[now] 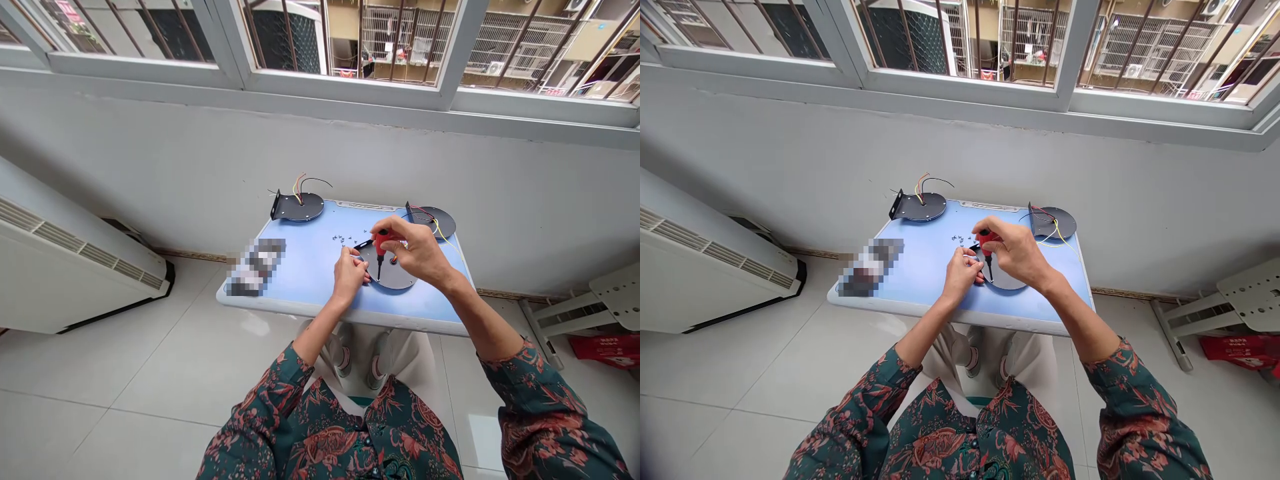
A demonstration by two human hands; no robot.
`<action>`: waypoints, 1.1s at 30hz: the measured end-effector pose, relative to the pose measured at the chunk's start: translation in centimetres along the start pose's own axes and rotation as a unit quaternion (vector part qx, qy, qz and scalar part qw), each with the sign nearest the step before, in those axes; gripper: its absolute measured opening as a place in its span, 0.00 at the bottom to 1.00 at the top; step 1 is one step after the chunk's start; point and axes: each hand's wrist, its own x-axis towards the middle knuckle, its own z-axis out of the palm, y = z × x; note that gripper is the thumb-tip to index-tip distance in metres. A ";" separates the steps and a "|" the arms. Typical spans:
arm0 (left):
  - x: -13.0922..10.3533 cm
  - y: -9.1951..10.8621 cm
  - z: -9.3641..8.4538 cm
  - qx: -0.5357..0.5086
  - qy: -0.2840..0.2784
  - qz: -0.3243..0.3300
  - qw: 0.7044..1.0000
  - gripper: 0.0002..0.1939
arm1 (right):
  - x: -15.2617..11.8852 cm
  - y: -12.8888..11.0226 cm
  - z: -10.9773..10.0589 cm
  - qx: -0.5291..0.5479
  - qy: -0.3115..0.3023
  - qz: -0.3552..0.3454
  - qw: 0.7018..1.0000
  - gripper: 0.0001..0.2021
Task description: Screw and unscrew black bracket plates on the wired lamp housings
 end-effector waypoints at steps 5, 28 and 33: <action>0.9 -0.2 -0.3 -0.011 -0.008 -0.020 1.000 0.14 | 1.3 0.8 0.9 0.045 0.049 0.067 0.996 0.14; 6.9 2.0 -0.9 0.208 -0.134 0.220 0.944 0.11 | 1.5 0.5 2.3 -0.102 0.005 -0.004 0.995 0.13; 7.9 2.3 0.1 0.110 -0.175 0.192 0.959 0.15 | 2.5 1.8 2.0 -0.120 0.037 0.022 0.992 0.13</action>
